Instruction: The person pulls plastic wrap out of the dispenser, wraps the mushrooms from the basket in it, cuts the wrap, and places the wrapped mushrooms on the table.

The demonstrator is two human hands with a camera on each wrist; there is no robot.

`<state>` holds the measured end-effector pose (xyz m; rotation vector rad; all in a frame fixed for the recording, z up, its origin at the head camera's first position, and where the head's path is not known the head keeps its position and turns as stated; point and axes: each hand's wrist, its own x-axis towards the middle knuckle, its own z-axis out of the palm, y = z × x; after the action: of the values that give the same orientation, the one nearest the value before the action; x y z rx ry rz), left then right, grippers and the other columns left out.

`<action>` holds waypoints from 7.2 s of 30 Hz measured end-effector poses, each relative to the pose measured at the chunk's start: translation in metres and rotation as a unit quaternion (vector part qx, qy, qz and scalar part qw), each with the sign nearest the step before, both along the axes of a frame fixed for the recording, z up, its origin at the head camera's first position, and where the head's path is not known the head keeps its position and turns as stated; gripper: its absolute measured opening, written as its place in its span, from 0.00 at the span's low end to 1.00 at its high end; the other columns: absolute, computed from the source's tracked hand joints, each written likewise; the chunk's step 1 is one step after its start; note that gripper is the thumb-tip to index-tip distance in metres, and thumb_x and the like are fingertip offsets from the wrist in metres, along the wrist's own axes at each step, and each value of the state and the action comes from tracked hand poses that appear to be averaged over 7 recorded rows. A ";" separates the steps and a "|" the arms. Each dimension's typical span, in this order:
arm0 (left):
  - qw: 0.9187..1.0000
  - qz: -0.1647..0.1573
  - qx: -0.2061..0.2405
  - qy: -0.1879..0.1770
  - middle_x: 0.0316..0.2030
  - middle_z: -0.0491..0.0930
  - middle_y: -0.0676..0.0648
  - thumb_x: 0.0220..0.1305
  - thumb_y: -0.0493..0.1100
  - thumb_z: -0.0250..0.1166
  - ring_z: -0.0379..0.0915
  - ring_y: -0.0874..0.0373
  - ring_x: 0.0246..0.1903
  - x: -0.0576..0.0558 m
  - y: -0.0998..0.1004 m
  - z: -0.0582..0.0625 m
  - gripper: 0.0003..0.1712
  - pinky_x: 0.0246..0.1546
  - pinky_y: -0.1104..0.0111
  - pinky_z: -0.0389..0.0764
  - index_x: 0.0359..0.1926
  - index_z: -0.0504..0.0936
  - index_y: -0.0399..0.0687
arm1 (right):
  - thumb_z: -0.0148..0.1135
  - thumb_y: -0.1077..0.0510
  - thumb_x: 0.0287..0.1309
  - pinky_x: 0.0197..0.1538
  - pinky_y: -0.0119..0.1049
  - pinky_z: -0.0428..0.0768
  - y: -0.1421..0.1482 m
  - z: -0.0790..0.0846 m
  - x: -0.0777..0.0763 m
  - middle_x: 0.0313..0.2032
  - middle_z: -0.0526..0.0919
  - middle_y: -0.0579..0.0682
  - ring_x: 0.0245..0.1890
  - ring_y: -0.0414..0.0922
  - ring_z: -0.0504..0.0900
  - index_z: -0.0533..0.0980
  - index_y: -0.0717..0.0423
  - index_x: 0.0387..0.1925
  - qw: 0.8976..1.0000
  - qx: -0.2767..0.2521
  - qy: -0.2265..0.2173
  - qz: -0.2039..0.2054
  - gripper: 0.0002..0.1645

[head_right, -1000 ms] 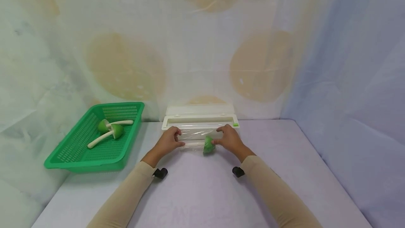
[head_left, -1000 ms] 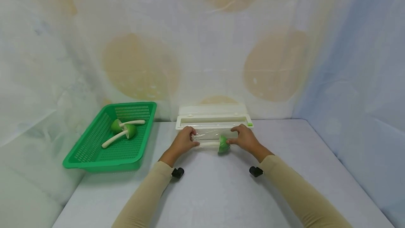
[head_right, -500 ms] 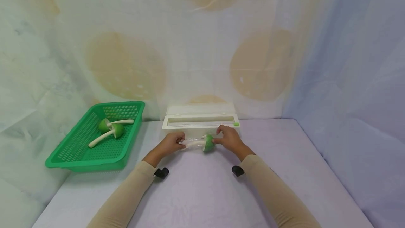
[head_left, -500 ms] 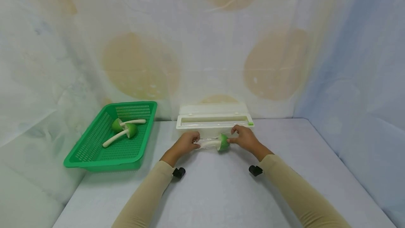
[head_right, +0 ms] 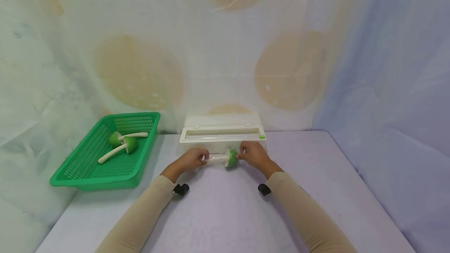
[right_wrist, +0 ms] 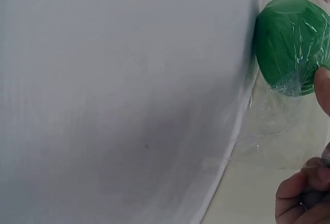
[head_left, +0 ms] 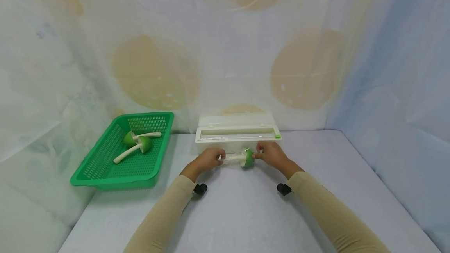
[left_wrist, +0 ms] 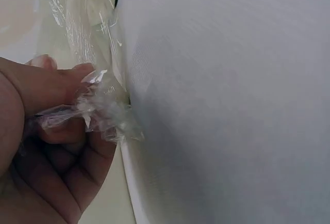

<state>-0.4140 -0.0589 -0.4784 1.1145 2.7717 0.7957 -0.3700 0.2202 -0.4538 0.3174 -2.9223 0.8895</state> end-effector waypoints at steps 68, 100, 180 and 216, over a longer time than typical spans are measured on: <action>0.992 0.090 -0.081 0.025 0.39 0.78 0.52 0.60 0.54 0.69 0.73 0.57 0.39 0.000 0.010 -0.006 0.17 0.42 0.63 0.74 0.43 0.79 0.50 | 0.61 0.55 0.65 0.32 0.37 0.72 0.005 -0.011 0.005 0.30 0.75 0.42 0.29 0.41 0.72 0.78 0.53 0.55 0.994 0.071 0.038 0.078 0.18; 0.994 0.064 -0.081 -0.019 0.37 0.84 0.52 0.67 0.45 0.62 0.70 0.60 0.30 0.004 0.023 0.000 0.12 0.38 0.65 0.75 0.44 0.88 0.45 | 0.50 0.57 0.73 0.46 0.40 0.73 -0.011 -0.002 0.021 0.37 0.71 0.41 0.40 0.40 0.71 0.71 0.51 0.41 0.981 0.111 0.050 0.149 0.04; 0.982 0.091 0.106 -0.126 0.26 0.81 0.54 0.65 0.44 0.66 0.74 0.60 0.26 0.053 0.019 0.005 0.10 0.25 0.67 0.73 0.39 0.77 0.42 | 0.46 0.63 0.72 0.68 0.51 0.57 -0.040 -0.004 0.038 0.72 0.55 0.57 0.72 0.53 0.53 0.56 0.63 0.72 0.973 -0.227 -0.018 0.032 0.30; 0.988 0.056 0.114 -0.085 0.39 0.78 0.52 0.67 0.42 0.64 0.71 0.59 0.34 0.051 0.009 0.004 0.11 0.34 0.64 0.74 0.49 0.78 0.52 | 0.63 0.63 0.62 0.51 0.49 0.78 -0.015 0.002 0.024 0.70 0.56 0.61 0.59 0.56 0.71 0.56 0.54 0.74 0.878 -0.414 -0.201 0.135 0.42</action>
<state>-0.3627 -0.0498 -0.4745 0.8766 2.6707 1.1852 -0.3461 0.2054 -0.4517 0.5105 -2.4776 2.3535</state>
